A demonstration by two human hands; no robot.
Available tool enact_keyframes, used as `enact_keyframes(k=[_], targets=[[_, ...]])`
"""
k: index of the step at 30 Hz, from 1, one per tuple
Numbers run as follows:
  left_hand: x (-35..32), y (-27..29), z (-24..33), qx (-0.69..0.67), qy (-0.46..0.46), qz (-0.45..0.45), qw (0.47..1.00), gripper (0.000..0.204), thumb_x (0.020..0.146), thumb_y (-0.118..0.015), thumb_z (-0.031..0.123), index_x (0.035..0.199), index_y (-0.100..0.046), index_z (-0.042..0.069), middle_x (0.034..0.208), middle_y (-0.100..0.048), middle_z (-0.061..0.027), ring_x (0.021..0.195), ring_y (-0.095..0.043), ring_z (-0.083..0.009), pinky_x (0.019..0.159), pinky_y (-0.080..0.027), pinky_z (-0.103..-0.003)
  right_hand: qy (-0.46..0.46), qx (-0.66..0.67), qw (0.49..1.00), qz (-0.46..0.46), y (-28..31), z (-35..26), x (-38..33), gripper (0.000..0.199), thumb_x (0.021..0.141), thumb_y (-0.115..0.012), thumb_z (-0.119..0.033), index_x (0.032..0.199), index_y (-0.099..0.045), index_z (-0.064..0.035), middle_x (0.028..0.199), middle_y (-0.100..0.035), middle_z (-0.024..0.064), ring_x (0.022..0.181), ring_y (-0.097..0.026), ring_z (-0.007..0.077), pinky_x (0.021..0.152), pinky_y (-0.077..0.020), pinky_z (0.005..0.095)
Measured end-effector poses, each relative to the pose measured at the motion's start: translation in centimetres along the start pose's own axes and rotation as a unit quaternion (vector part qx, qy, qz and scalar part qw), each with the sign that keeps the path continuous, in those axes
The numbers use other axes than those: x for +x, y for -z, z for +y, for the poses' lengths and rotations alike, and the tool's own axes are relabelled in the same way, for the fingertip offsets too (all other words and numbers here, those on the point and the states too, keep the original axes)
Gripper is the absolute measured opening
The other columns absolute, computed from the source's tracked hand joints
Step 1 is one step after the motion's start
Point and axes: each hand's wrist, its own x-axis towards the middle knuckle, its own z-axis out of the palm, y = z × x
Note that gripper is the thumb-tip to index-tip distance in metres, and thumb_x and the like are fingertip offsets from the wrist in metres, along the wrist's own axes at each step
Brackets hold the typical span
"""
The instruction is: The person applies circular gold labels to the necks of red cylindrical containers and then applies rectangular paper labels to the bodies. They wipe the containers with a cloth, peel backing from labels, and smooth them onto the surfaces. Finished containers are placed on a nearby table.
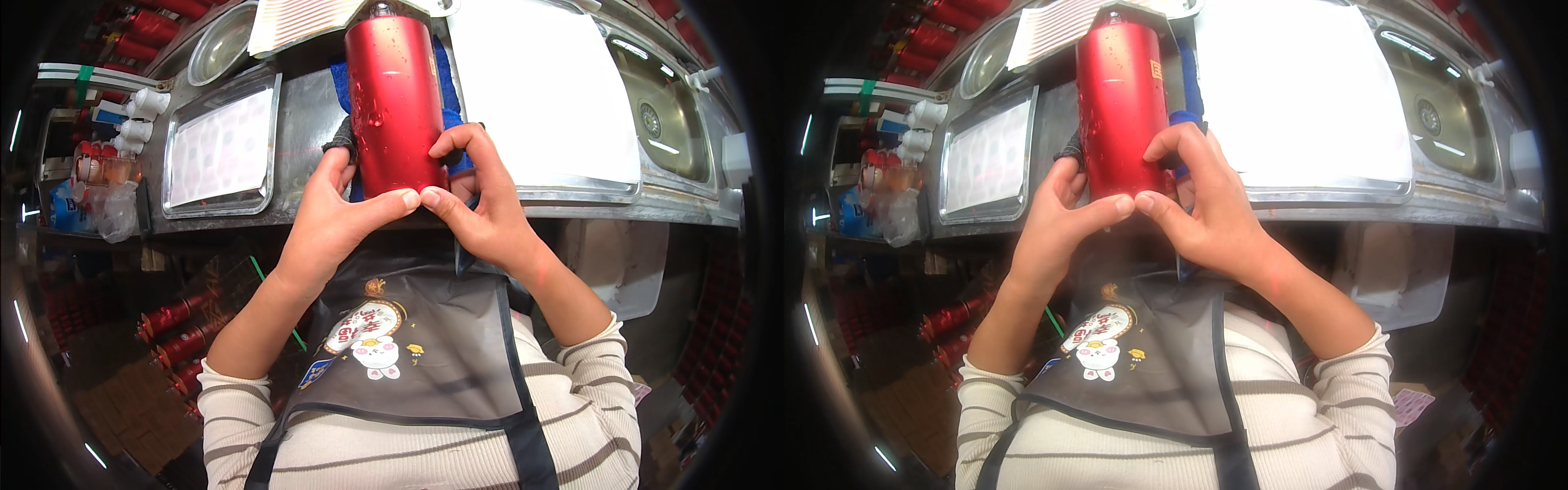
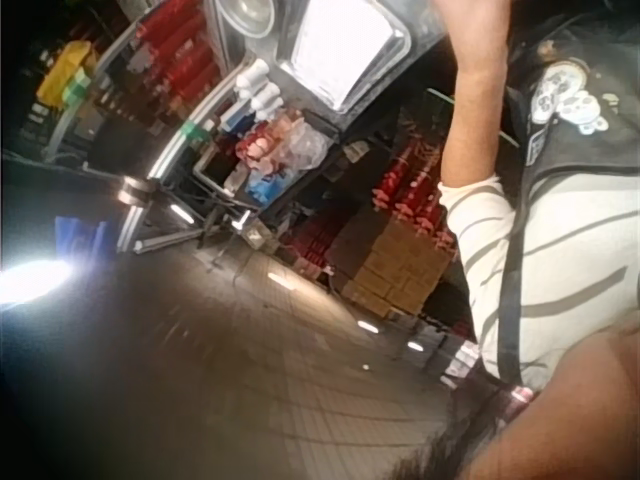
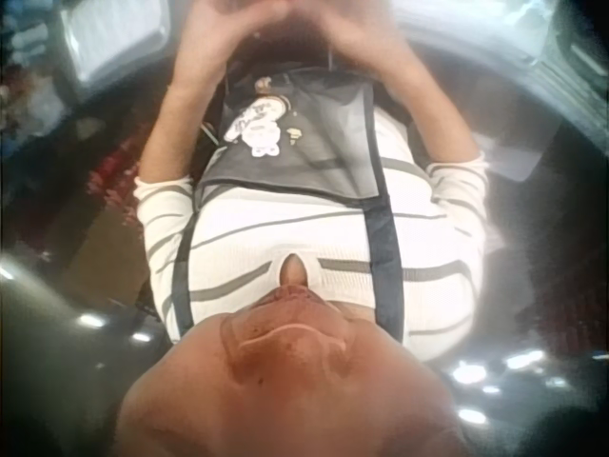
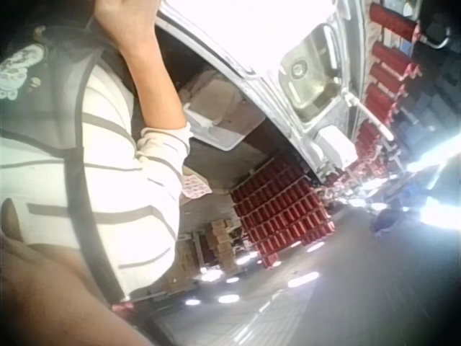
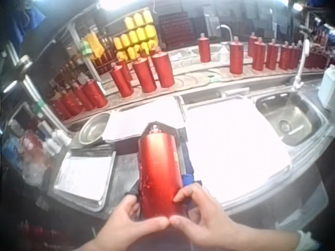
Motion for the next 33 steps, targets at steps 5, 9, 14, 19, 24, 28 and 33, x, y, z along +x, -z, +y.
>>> enact_keyframes(k=[5,9,14,19,24,28,33], targets=[[-0.1,-0.7,-0.4,-0.02,-0.017,0.005,1.0,0.066,0.081,-0.079,0.013,0.135,-0.045,-0.003,0.125,-0.058,-0.0141,0.118,-0.058,-0.0196,0.099,-0.047,-0.032,-0.056,0.062,0.997,-0.003,0.6,-0.4,0.1,0.032,0.087,-0.068,-0.007,0.115,-0.053,-0.006,0.111,-0.052,0.0086,0.094,-0.055,0.0173,0.072,-0.0468,0.0277],[-0.1,-0.6,-0.7,-0.071,0.007,0.015,0.997,0.065,0.084,-0.077,0.014,0.137,-0.043,-0.003,0.126,-0.058,-0.0145,0.119,-0.057,-0.0195,0.101,-0.046,-0.033,-0.063,0.052,0.997,-0.007,0.8,-0.6,-0.1,0.032,0.086,-0.068,-0.007,0.115,-0.054,-0.0055,0.11,-0.053,0.0093,0.096,-0.056,0.0184,0.077,-0.0474,0.0292],[-0.1,-0.9,-0.7,-0.02,-0.004,0.024,1.0,0.062,0.085,-0.076,0.015,0.134,-0.044,-0.003,0.126,-0.058,-0.0146,0.116,-0.058,-0.0185,0.1,-0.046,-0.032,-0.005,0.003,1.0,0.009,0.5,-0.4,0.0,0.034,0.086,-0.069,-0.006,0.116,-0.054,-0.006,0.11,-0.054,0.0112,0.103,-0.058,0.0225,0.082,-0.0483,0.0315],[-0.2,-1.2,-0.6,0.005,-0.014,0.033,0.999,0.062,0.083,-0.078,0.014,0.133,-0.045,-0.003,0.125,-0.058,-0.0147,0.113,-0.058,-0.0185,0.099,-0.046,-0.032,-0.007,-0.005,1.0,0.013,0.3,-0.2,-0.1,0.035,0.086,-0.068,-0.005,0.117,-0.053,-0.0064,0.111,-0.053,0.0107,0.1,-0.058,0.0212,0.079,-0.0483,0.0305],[0.1,-0.9,-1.3,0.01,-0.052,0.023,0.998,0.059,0.085,-0.076,0.015,0.132,-0.045,-0.003,0.128,-0.058,-0.0163,0.12,-0.057,-0.02,0.102,-0.045,-0.033,-0.05,0.025,0.998,0.002,0.3,-0.6,0.0,0.034,0.086,-0.068,-0.004,0.117,-0.053,-0.0063,0.114,-0.052,0.0082,0.091,-0.054,0.0142,0.069,-0.0452,0.0262],[0.3,0.6,-2.2,-0.12,-0.053,-0.016,0.991,0.054,0.093,-0.066,0.017,0.136,-0.043,-0.004,0.14,-0.052,-0.0197,0.128,-0.053,-0.0213,0.11,-0.038,-0.036,-0.086,0.049,0.995,-0.013,0.6,-1.0,0.0,0.036,0.084,-0.067,-0.004,0.117,-0.053,-0.0058,0.114,-0.051,0.0067,0.087,-0.051,0.0107,0.065,-0.0421,0.0239],[0.1,0.9,-3.3,-0.106,-0.079,-0.006,0.991,0.062,0.091,-0.068,0.014,0.141,-0.039,-0.006,0.141,-0.051,-0.0181,0.131,-0.051,-0.0216,0.113,-0.035,-0.036,-0.065,0.035,0.997,0.001,0.2,-0.9,0.1,0.037,0.082,-0.066,-0.005,0.116,-0.053,-0.0057,0.114,-0.051,0.0062,0.086,-0.05,0.0092,0.064,-0.0411,0.0229]])
